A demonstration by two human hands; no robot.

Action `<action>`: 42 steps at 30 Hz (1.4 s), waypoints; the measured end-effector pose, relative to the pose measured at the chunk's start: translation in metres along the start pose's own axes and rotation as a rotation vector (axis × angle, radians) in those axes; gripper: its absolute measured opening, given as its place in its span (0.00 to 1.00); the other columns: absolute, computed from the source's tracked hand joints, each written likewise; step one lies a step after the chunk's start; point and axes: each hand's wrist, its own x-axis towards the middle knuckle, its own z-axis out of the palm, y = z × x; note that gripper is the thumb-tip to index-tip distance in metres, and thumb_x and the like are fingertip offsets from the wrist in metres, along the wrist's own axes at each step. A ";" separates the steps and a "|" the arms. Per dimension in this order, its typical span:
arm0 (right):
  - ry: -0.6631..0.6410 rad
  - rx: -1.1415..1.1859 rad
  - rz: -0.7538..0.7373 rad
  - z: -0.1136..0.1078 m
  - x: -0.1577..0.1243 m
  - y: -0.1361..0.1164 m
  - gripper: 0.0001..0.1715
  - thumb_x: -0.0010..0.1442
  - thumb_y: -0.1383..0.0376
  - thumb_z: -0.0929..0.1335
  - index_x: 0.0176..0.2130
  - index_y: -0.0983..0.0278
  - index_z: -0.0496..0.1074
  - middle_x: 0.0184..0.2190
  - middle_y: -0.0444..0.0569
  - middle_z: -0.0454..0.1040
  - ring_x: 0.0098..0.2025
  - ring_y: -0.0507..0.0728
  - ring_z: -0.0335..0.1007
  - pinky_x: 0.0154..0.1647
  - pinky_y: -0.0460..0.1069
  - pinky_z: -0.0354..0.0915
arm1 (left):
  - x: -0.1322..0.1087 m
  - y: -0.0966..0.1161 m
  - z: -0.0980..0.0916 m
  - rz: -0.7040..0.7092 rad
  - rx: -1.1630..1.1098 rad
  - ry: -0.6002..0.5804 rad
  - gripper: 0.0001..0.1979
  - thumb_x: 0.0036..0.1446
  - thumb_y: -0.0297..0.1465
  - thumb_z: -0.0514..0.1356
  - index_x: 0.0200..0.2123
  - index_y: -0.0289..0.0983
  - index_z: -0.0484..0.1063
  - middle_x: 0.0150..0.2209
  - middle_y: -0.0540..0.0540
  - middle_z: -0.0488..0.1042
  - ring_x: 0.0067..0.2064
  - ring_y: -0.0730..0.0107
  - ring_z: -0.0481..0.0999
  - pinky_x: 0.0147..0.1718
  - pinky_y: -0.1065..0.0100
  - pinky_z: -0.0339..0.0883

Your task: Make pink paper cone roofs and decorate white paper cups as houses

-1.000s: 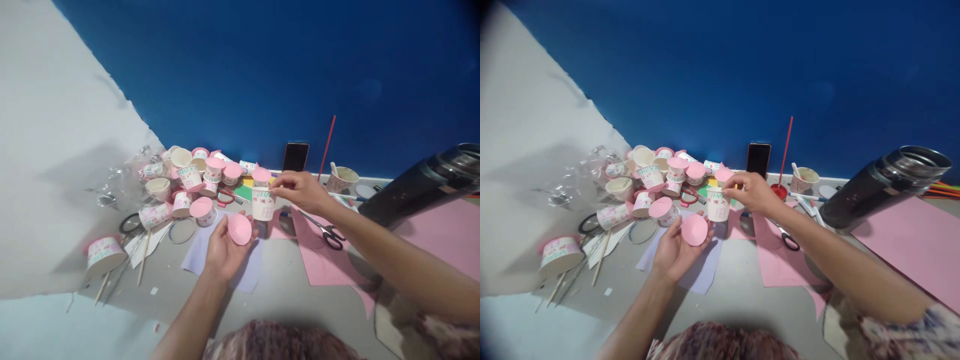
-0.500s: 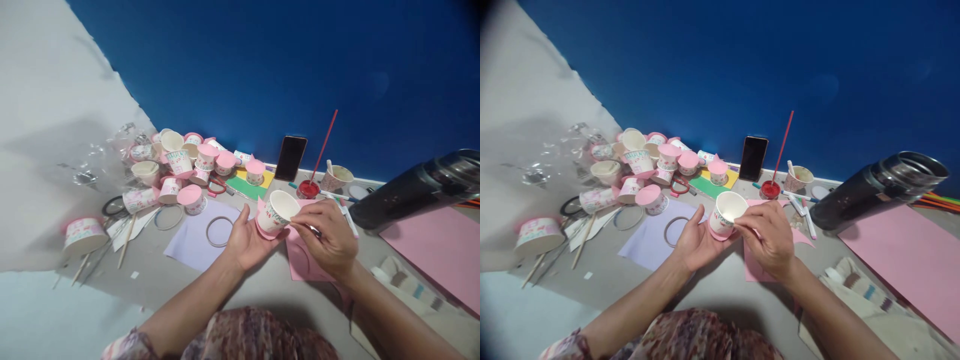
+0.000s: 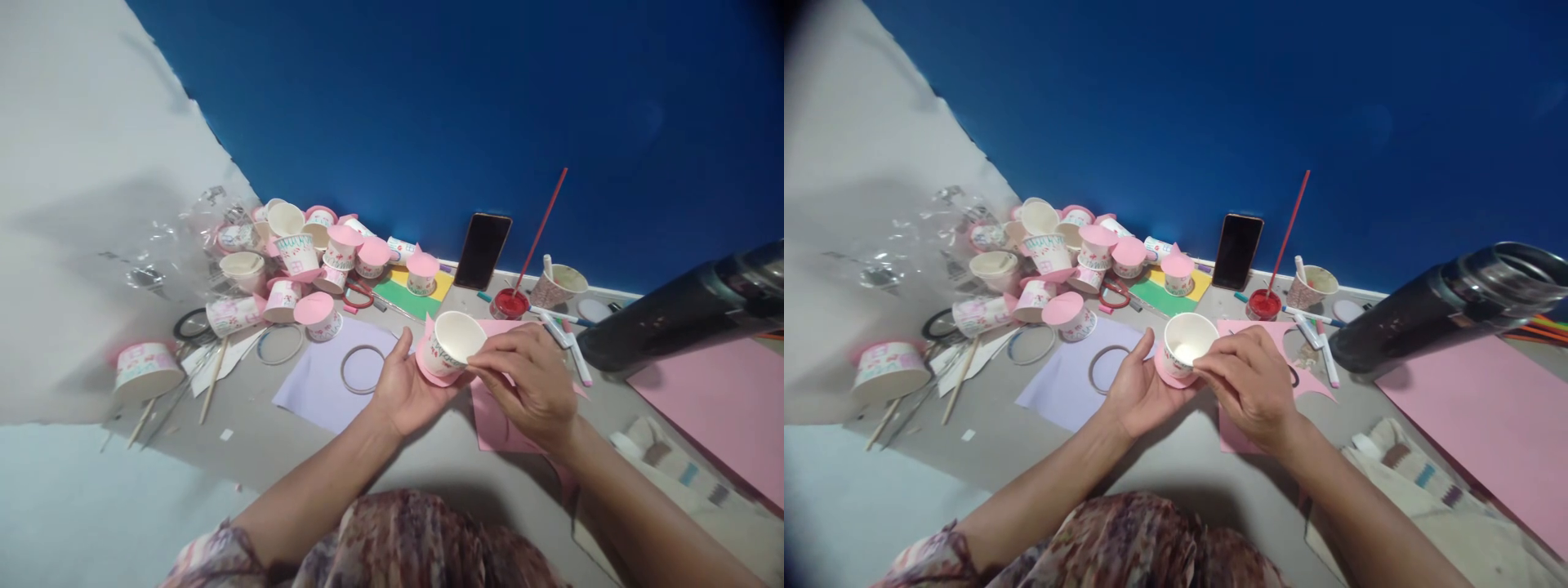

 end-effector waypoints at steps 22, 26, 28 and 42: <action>-0.032 0.132 0.041 0.005 -0.001 -0.004 0.07 0.67 0.68 0.71 0.44 0.58 0.80 0.37 0.50 0.81 0.36 0.58 0.72 0.39 0.55 0.67 | 0.005 0.003 0.004 0.044 0.006 0.133 0.32 0.72 0.47 0.47 0.65 0.28 0.65 0.44 0.35 0.82 0.38 0.57 0.82 0.37 0.62 0.75; 0.065 0.167 0.180 -0.005 0.005 -0.003 0.08 0.67 0.68 0.71 0.44 0.58 0.81 0.38 0.50 0.82 0.41 0.60 0.77 0.43 0.57 0.70 | 0.007 0.004 -0.001 0.001 -0.006 0.099 0.28 0.72 0.42 0.49 0.64 0.28 0.66 0.45 0.33 0.82 0.42 0.52 0.85 0.42 0.56 0.79; 0.129 0.127 0.260 -0.011 0.007 0.001 0.08 0.67 0.68 0.70 0.42 0.58 0.81 0.37 0.49 0.82 0.41 0.60 0.77 0.43 0.57 0.71 | 0.006 0.005 -0.003 -0.038 0.009 0.099 0.28 0.71 0.40 0.50 0.64 0.26 0.65 0.47 0.28 0.82 0.47 0.47 0.85 0.45 0.53 0.79; -0.195 0.002 0.183 -0.025 0.009 0.003 0.43 0.56 0.45 0.78 0.60 0.67 0.71 0.56 0.63 0.76 0.54 0.69 0.71 0.55 0.65 0.69 | 0.006 0.006 -0.010 0.027 0.137 0.112 0.32 0.69 0.49 0.53 0.59 0.25 0.72 0.48 0.27 0.82 0.50 0.45 0.84 0.51 0.51 0.77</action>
